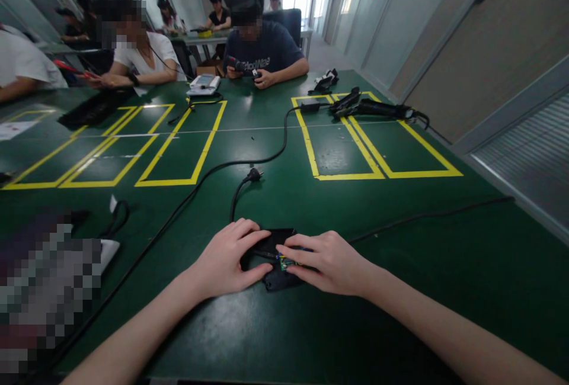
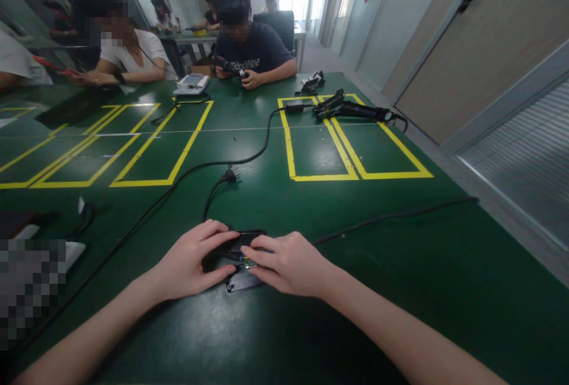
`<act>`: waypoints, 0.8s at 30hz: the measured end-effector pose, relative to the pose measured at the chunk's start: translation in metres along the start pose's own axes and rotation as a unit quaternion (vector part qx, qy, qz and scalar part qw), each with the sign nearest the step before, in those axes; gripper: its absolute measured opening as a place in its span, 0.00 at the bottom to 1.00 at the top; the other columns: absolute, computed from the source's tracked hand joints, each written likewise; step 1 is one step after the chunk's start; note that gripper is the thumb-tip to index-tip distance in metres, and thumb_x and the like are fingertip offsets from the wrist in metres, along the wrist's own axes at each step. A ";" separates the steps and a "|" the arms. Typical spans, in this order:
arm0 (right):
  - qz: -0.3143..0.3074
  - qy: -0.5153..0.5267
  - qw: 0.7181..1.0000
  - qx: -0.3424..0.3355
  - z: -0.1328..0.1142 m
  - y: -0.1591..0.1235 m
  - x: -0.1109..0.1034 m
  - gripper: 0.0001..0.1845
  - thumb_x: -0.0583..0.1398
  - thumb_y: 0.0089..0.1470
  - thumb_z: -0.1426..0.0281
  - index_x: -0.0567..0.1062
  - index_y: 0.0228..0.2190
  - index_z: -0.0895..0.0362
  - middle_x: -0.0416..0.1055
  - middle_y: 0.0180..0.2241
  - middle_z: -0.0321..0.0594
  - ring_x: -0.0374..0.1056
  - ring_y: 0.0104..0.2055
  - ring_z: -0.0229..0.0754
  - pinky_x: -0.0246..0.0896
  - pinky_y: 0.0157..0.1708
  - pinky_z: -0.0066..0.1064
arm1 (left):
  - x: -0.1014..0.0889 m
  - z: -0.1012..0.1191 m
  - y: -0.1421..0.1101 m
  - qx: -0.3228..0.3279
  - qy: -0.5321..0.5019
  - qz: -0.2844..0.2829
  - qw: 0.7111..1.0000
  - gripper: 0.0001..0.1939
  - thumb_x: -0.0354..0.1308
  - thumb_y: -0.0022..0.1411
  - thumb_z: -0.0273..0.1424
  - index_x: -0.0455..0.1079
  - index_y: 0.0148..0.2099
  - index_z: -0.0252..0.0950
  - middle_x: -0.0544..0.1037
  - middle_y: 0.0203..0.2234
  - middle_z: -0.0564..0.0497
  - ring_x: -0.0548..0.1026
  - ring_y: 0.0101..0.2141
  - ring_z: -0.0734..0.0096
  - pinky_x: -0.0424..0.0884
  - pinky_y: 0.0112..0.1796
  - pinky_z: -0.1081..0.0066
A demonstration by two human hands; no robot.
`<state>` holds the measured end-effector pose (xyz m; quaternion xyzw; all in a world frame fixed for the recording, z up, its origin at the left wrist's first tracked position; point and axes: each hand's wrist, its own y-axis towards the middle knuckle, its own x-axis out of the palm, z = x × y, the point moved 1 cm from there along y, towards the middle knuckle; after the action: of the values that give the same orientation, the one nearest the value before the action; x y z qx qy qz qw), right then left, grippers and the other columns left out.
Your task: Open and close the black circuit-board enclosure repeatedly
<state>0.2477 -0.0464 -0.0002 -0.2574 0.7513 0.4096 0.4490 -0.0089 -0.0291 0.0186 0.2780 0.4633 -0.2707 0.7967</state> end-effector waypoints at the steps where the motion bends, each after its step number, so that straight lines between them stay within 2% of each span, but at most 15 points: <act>1: -0.001 0.001 1.000 0.006 0.000 0.000 0.000 0.17 0.56 0.71 0.65 0.75 0.55 0.58 0.79 0.48 0.46 0.79 0.40 0.39 0.68 0.32 0.27 | 0.000 0.000 0.000 -0.001 -0.002 0.002 1.000 0.23 0.64 0.65 0.38 0.72 0.59 0.36 0.77 0.46 0.43 0.77 0.45 0.57 0.77 0.46 0.59; 8: -0.004 0.027 0.998 0.050 0.004 0.002 -0.002 0.17 0.61 0.67 0.65 0.77 0.54 0.56 0.79 0.50 0.46 0.79 0.40 0.39 0.70 0.34 0.27 | 0.000 -0.003 0.000 -0.009 0.011 0.006 1.000 0.29 0.65 0.65 0.41 0.69 0.64 0.37 0.75 0.53 0.39 0.74 0.51 0.52 0.77 0.50 0.54; 13: 0.012 0.041 0.997 0.069 0.008 0.004 0.000 0.17 0.62 0.65 0.65 0.78 0.54 0.56 0.79 0.49 0.46 0.79 0.40 0.41 0.72 0.35 0.28 | -0.002 -0.007 0.002 -0.012 -0.015 0.018 1.000 0.28 0.64 0.67 0.40 0.68 0.66 0.41 0.76 0.54 0.42 0.75 0.53 0.54 0.76 0.53 0.55; 18: 0.032 0.067 0.992 0.104 0.012 0.005 0.001 0.16 0.63 0.64 0.63 0.79 0.51 0.55 0.80 0.46 0.45 0.79 0.42 0.43 0.73 0.37 0.29 | 0.001 -0.016 0.006 0.006 -0.047 0.039 0.998 0.20 0.65 0.69 0.42 0.75 0.58 0.40 0.79 0.48 0.44 0.78 0.48 0.59 0.77 0.50 0.58; 24: 0.031 0.071 0.988 0.130 0.016 0.009 -0.003 0.15 0.63 0.65 0.62 0.82 0.48 0.57 0.79 0.42 0.44 0.78 0.39 0.41 0.71 0.38 0.30 | 0.010 -0.026 0.015 0.005 -0.102 0.063 0.993 0.17 0.68 0.66 0.43 0.79 0.50 0.37 0.81 0.43 0.46 0.78 0.45 0.60 0.77 0.48 0.62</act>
<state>0.2492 -0.0278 0.0015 -0.2019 0.8359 0.3033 0.4106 -0.0094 -0.0021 0.0019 0.2817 0.3599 -0.2497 0.8537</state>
